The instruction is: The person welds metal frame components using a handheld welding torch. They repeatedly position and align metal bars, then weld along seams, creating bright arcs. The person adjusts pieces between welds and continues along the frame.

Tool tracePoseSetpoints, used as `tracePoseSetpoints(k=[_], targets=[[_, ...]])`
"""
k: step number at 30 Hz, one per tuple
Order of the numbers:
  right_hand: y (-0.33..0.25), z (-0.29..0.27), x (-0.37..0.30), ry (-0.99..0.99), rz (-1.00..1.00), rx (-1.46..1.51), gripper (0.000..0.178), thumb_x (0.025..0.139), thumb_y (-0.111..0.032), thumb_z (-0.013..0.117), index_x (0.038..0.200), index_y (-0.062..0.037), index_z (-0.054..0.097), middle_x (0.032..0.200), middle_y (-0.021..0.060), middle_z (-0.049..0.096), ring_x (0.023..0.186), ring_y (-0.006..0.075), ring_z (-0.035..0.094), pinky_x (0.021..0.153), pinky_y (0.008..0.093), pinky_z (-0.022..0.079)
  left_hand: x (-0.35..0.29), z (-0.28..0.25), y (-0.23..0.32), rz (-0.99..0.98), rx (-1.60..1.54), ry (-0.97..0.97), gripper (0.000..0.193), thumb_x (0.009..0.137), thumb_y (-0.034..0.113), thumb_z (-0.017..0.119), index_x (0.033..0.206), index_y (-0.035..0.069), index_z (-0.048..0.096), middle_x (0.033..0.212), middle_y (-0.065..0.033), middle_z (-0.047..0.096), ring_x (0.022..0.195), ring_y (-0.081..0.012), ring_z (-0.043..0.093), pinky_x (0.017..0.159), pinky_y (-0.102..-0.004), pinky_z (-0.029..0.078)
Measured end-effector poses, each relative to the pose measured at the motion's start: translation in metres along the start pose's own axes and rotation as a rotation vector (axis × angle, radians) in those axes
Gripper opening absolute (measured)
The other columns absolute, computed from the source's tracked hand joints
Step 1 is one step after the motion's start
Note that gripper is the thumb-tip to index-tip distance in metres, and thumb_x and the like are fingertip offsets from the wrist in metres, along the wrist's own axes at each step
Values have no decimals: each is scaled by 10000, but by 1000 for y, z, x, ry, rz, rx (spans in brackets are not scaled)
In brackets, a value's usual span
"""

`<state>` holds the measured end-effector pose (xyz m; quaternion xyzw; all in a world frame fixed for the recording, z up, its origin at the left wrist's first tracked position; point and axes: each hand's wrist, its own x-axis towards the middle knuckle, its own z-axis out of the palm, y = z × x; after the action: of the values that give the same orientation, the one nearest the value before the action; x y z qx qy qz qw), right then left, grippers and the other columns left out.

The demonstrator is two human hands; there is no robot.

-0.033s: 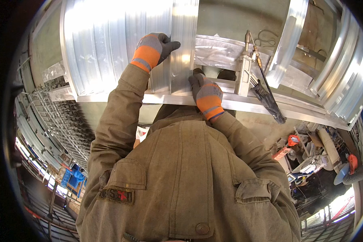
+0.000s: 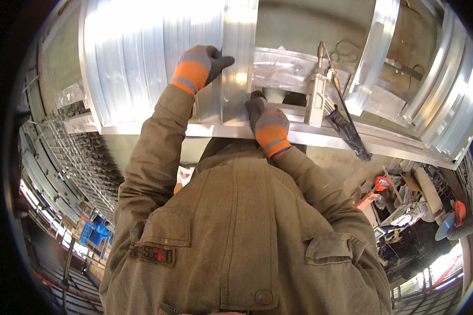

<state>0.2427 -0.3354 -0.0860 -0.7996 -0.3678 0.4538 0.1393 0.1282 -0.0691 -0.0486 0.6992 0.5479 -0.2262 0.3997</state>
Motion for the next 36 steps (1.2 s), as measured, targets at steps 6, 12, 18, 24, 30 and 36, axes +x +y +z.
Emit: tracePoseSetpoints(k=[6, 12, 18, 24, 30, 36], targets=[[-11, -7, -2, 83, -60, -31, 416, 1126, -550, 631, 1149, -161, 775, 1003, 209, 809, 982, 504, 761, 830, 597, 586, -10, -7, 13, -46, -9, 33, 573, 975, 599, 805, 1181, 67, 853, 1030, -159, 850, 1011, -368, 803, 959, -482, 627], [-17, -14, -2, 23, -46, -15, 411, 1140, -524, 613, 1202, -155, 783, 1061, 218, 809, 1019, 495, 756, 867, 574, 590, -12, -4, 17, -71, 25, 16, 559, 991, 594, 789, 1173, 68, 838, 1016, -143, 848, 1006, -365, 801, 943, -484, 617], [-32, -25, -17, 107, -141, 59, 344, 1112, -399, 701, 1287, -112, 773, 1144, 214, 799, 1048, 483, 755, 895, 554, 596, -19, -6, 23, -93, 20, 25, 563, 993, 572, 798, 1227, 61, 834, 1066, -149, 855, 1069, -371, 807, 981, -480, 622], [-64, -139, 32, 469, -559, -59, 391, 1040, -273, 829, 1370, -76, 754, 1243, 209, 765, 1110, 429, 747, 945, 506, 607, -24, -10, 22, -71, 36, 47, 573, 989, 565, 801, 1274, 69, 834, 1216, -175, 848, 1189, -394, 784, 1043, -481, 611], [-132, -320, 230, 855, -708, -498, 452, 1055, -363, 822, 1400, -78, 757, 1370, 215, 754, 1256, 470, 709, 1078, 511, 591, -25, -4, 22, -78, 4, 88, 553, 985, 572, 808, 1233, 78, 834, 1246, -191, 840, 1211, -410, 775, 1057, -501, 602], [-190, -370, 406, 818, -776, -804, 671, 1075, -454, 772, 1592, -51, 635, 1598, 217, 674, 1483, 397, 622, 1188, 501, 528, -28, 5, 26, -130, -115, 145, 549, 952, 555, 845, 1205, 68, 825, 1148, -191, 849, 1127, -407, 794, 1000, -492, 606]])
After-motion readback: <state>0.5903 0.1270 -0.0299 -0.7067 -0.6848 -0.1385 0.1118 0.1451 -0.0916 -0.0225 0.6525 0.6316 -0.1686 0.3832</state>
